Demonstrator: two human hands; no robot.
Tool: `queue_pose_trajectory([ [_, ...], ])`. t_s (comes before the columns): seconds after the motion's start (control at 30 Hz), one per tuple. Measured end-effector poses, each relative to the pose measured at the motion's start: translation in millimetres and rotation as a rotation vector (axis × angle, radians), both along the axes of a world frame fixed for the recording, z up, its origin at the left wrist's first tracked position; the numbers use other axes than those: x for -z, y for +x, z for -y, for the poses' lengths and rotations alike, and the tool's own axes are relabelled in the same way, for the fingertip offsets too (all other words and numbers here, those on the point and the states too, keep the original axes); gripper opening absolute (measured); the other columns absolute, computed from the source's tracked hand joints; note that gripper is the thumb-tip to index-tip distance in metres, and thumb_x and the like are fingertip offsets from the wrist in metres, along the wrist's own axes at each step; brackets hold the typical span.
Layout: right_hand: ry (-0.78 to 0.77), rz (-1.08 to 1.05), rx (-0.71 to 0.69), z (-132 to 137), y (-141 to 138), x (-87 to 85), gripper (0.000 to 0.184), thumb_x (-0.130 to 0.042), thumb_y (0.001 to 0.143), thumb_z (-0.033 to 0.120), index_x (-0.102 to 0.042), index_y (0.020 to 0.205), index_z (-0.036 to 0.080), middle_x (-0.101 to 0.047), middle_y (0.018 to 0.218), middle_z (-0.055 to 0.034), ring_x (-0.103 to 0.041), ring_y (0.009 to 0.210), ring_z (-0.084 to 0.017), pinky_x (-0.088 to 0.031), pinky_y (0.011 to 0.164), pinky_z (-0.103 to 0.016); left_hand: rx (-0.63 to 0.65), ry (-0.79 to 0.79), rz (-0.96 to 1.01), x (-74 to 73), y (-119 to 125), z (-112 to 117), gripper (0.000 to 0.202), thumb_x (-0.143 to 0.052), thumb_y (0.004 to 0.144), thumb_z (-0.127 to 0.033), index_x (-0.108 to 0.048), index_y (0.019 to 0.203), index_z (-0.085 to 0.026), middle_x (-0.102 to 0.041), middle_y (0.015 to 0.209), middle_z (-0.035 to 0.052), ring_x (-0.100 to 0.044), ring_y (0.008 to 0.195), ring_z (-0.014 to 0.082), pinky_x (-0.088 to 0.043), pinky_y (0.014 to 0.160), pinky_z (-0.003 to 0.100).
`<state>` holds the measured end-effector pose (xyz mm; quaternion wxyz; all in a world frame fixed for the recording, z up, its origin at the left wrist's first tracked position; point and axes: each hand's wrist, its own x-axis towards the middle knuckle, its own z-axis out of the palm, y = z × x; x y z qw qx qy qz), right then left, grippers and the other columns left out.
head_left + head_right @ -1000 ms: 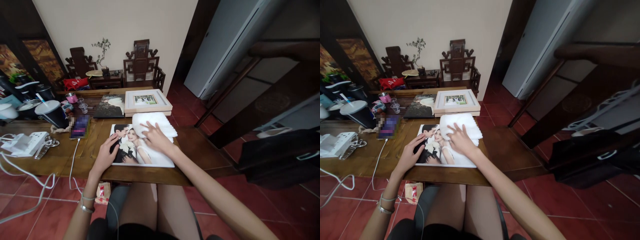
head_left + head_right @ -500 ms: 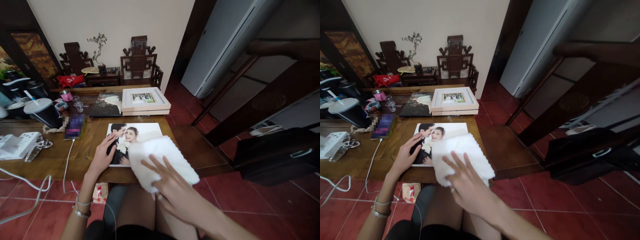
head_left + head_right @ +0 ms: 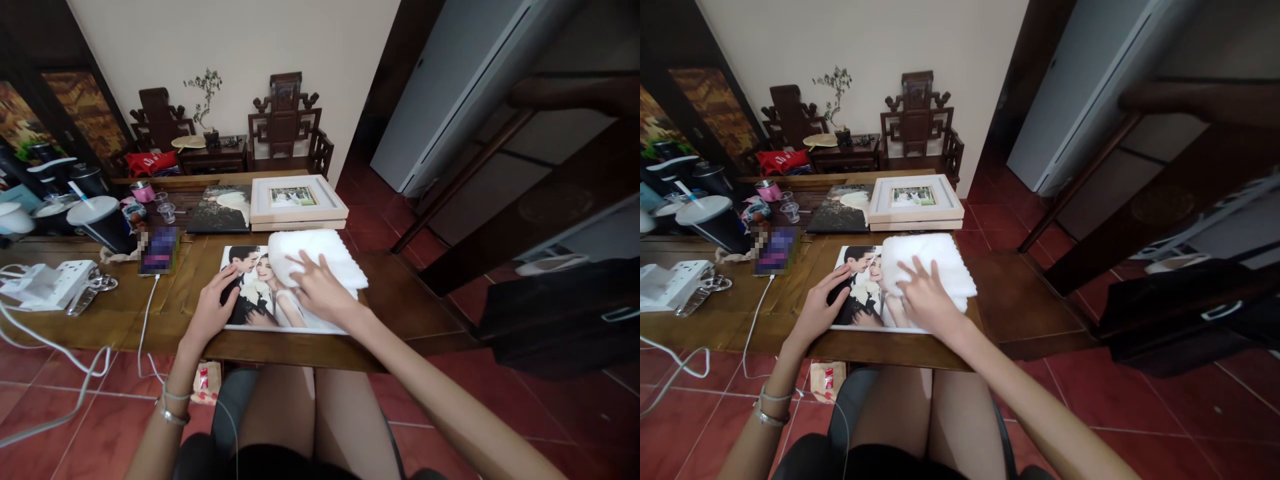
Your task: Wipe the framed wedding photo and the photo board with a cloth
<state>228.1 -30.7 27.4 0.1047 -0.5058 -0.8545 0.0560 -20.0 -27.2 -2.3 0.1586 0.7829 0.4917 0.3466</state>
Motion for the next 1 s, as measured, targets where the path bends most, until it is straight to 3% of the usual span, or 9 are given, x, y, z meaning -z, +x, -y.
queue_pose_trajectory([
  [0.2, 0.010, -0.060, -0.124, 105, 5, 14.2, 0.020, -0.055, 0.066, 0.006, -0.070, 0.072, 0.018, -0.038, 0.151, -0.0101, -0.016, 0.142, -0.041, -0.014, 0.111, -0.069, -0.009, -0.002, -0.014, 2.7, 0, -1, 0.038, -0.047, 0.092, -0.028, -0.059, 0.125, -0.015, -0.055, 0.138, 0.0113, -0.049, 0.130, 0.0225, -0.036, 0.112, 0.043],
  [0.3, -0.008, -0.057, -0.174, 133, 7, 8.0, 0.020, -0.054, 0.061, 0.003, -0.068, 0.067, 0.017, -0.034, 0.153, -0.0109, -0.016, 0.142, -0.041, -0.014, 0.111, -0.068, 0.006, 0.004, -0.006, 6.4, 0, -3, 0.037, -0.047, 0.092, -0.028, -0.060, 0.125, -0.016, -0.055, 0.138, 0.0105, -0.048, 0.131, 0.0223, -0.036, 0.112, 0.044],
  [0.43, -0.015, -0.048, -0.170, 112, 9, -7.2, 0.027, -0.049, 0.067, 0.000, -0.068, 0.072, 0.018, -0.039, 0.150, -0.0086, -0.021, 0.143, -0.036, -0.022, 0.111, -0.064, 0.013, -0.001, 0.003, 8.7, -1, -4, 0.037, -0.048, 0.092, -0.027, -0.060, 0.125, -0.018, -0.054, 0.139, 0.0096, -0.048, 0.131, 0.0222, -0.035, 0.113, 0.044],
  [0.57, -0.015, -0.032, -0.117, 46, 12, -12.9, 0.026, -0.046, 0.075, 0.002, -0.067, 0.078, 0.017, -0.044, 0.146, -0.0109, -0.027, 0.141, -0.035, -0.027, 0.108, -0.064, 0.028, -0.004, 0.010, 6.9, -2, -4, 0.036, -0.049, 0.091, -0.026, -0.060, 0.125, -0.017, -0.055, 0.138, 0.0103, -0.049, 0.130, 0.0226, -0.035, 0.113, 0.045],
  [0.67, -0.022, 0.007, -0.051, -4, 16, -11.4, 0.022, -0.045, 0.083, 0.008, -0.066, 0.086, 0.013, -0.052, 0.138, -0.0189, -0.029, 0.139, -0.036, -0.028, 0.107, -0.062, 0.027, -0.005, 0.011, 5.2, -2, -4, 0.036, -0.050, 0.091, -0.026, -0.061, 0.123, -0.015, -0.056, 0.137, 0.0116, -0.049, 0.129, 0.0229, -0.036, 0.112, 0.044],
  [0.77, -0.036, 0.024, -0.017, -32, 18, -8.4, 0.024, -0.043, 0.085, 0.009, -0.065, 0.096, 0.009, -0.062, 0.122, -0.0230, -0.031, 0.139, -0.034, -0.028, 0.105, -0.061, 0.018, -0.004, 0.019, 4.6, -1, -3, 0.035, -0.050, 0.091, -0.026, -0.062, 0.122, -0.015, -0.056, 0.136, 0.0121, -0.050, 0.129, 0.0225, -0.036, 0.112, 0.043],
  [0.87, -0.018, 0.003, -0.037, -24, 17, -3.4, 0.025, -0.046, 0.081, 0.008, -0.066, 0.095, 0.012, -0.060, 0.128, -0.0202, -0.029, 0.140, -0.034, -0.027, 0.106, -0.062, 0.005, -0.002, 0.026, 4.1, 0, -1, 0.036, -0.049, 0.091, -0.026, -0.062, 0.122, -0.013, -0.057, 0.136, 0.0129, -0.050, 0.129, 0.0222, -0.036, 0.112, 0.043],
  [1.0, 0.019, -0.034, -0.103, 36, 12, 6.2, 0.021, -0.053, 0.074, 0.008, -0.069, 0.081, 0.019, -0.051, 0.140, -0.0118, -0.027, 0.140, -0.035, -0.020, 0.111, -0.065, -0.002, 0.000, 0.020, 1.0, 1, 1, 0.037, -0.048, 0.091, -0.026, -0.061, 0.123, -0.013, -0.056, 0.136, 0.0130, -0.050, 0.129, 0.0224, -0.036, 0.112, 0.045],
])
